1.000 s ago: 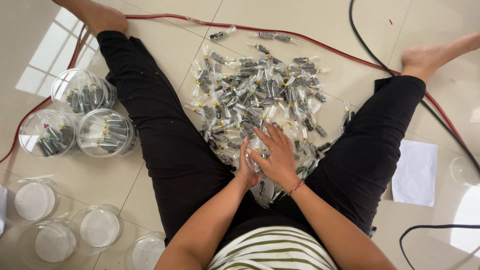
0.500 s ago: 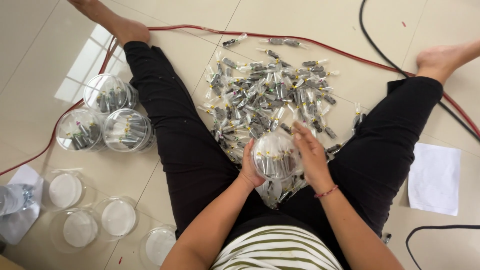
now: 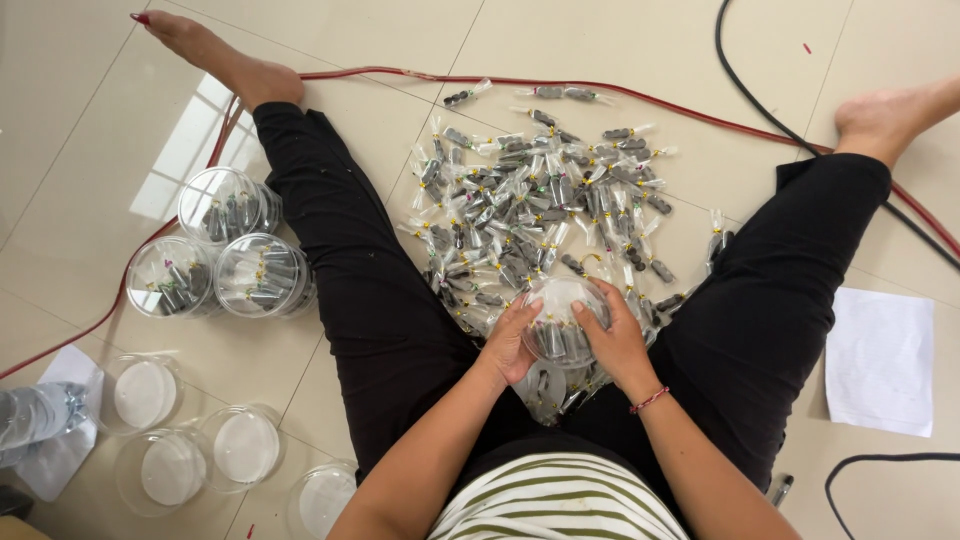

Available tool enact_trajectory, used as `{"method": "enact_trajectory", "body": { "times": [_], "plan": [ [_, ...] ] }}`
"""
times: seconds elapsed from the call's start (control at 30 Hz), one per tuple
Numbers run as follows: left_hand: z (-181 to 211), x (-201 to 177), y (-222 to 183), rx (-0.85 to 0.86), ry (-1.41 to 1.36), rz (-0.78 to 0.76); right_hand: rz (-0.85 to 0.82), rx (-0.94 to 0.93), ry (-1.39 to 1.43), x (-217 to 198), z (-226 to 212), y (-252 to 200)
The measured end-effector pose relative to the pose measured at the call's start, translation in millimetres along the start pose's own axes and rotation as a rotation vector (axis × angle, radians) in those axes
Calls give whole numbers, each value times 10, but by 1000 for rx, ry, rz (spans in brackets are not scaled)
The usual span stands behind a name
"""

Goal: The person picks up individual small electronic components in plastic wrappers and places them into a clear round container held in their left hand, then replaces the lid.

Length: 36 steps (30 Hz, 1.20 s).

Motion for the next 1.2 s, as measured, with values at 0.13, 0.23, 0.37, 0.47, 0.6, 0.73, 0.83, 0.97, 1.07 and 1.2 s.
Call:
{"method": "enact_trajectory", "body": {
  "times": [0.13, 0.23, 0.37, 0.47, 0.6, 0.73, 0.83, 0.97, 1.07, 1.2],
  "plan": [
    [-7, 10, 6, -53, -45, -37, -70, -254, -280, -3, -207, -24],
    [-23, 26, 47, -54, 11, -44, -207, -491, -595, 153, -304, -122],
    [-37, 71, 35, -130, 47, 8, -252, -524, -727, 293, -215, -115],
    [-198, -104, 226, -157, -5, 42, -200, -536, -729, 361, -183, -110],
    [-386, -296, 467, -145, -25, 63, -136, -440, -733, 387, -126, -71],
    [-313, -127, 273, -144, 19, 47, -105, -304, -680, 349, -32, -38],
    [-210, -38, 135, -90, 132, -34, -138, -240, -619, 350, -9, -31],
    [-226, -375, 292, 68, 259, 56, -257, -287, -341, 337, -65, -83],
    [255, -114, -148, 208, 282, 148, -266, -267, -38, 289, -170, -79],
    [1166, 167, -806, 438, 134, 288, -49, -196, 225, 115, -97, 0]
  ]
}}
Point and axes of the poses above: each hand's wrist, its own y-axis towards the middle knuckle, its own x-axis out of the palm, z = x × y, the point moved 7 cm from there along y, towards the middle knuckle, and after that the axes turned 6 degrees about z, right-handed, at the moved point
